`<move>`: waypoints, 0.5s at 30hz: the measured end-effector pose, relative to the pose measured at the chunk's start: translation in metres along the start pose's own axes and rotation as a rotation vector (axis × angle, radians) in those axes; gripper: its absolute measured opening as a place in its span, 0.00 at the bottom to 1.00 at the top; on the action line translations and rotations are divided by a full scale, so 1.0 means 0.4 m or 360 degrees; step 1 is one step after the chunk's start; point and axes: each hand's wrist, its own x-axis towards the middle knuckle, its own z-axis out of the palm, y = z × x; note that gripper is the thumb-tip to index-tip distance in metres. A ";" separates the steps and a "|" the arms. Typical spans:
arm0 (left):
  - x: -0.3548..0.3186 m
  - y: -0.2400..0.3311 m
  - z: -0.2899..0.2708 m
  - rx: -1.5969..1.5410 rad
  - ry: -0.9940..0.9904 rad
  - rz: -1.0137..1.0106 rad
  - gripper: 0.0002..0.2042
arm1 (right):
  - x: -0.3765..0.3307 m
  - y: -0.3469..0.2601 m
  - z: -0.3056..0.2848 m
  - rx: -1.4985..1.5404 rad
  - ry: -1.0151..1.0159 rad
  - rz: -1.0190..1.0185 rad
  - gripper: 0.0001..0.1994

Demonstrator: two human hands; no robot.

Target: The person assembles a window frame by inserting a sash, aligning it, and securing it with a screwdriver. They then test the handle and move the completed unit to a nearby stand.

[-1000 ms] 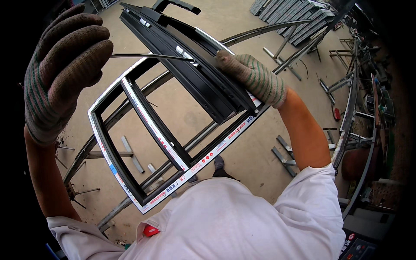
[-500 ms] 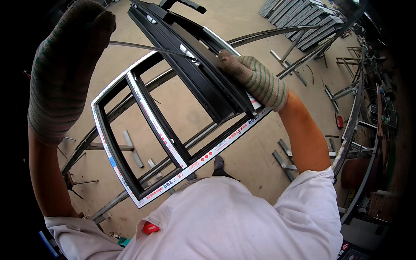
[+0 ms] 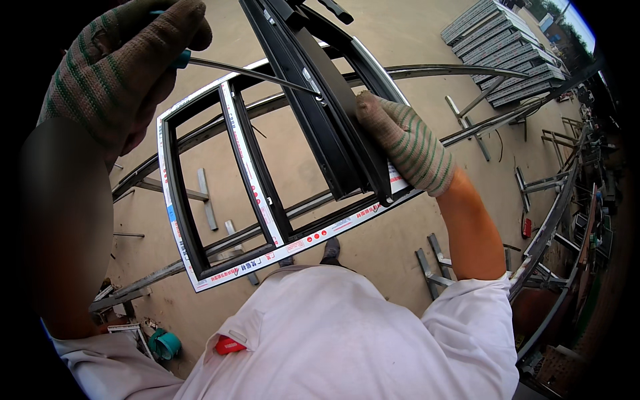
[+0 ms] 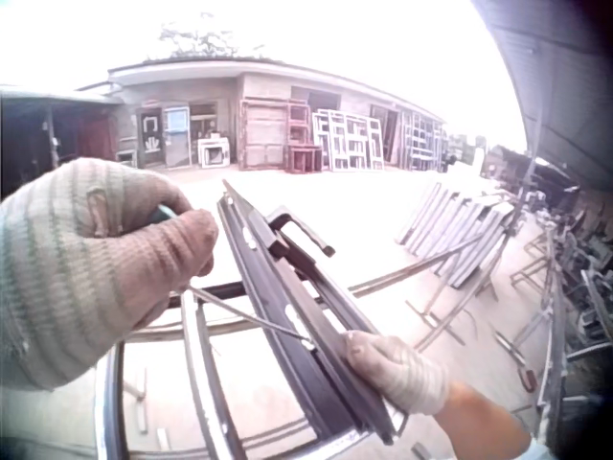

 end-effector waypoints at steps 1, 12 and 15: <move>-0.003 0.006 0.006 -0.0015 0.0010 -0.0049 0.12 | -0.005 -0.014 0.008 0.0007 -0.0008 0.0023 0.34; 0.017 0.011 0.009 -0.0066 0.0175 -0.0235 0.15 | -0.017 -0.050 0.025 -0.0041 -0.0228 0.0062 0.30; -0.010 -0.016 0.018 0.0037 0.0353 -0.0076 0.16 | -0.028 -0.061 0.063 -0.0083 -0.0180 0.0143 0.34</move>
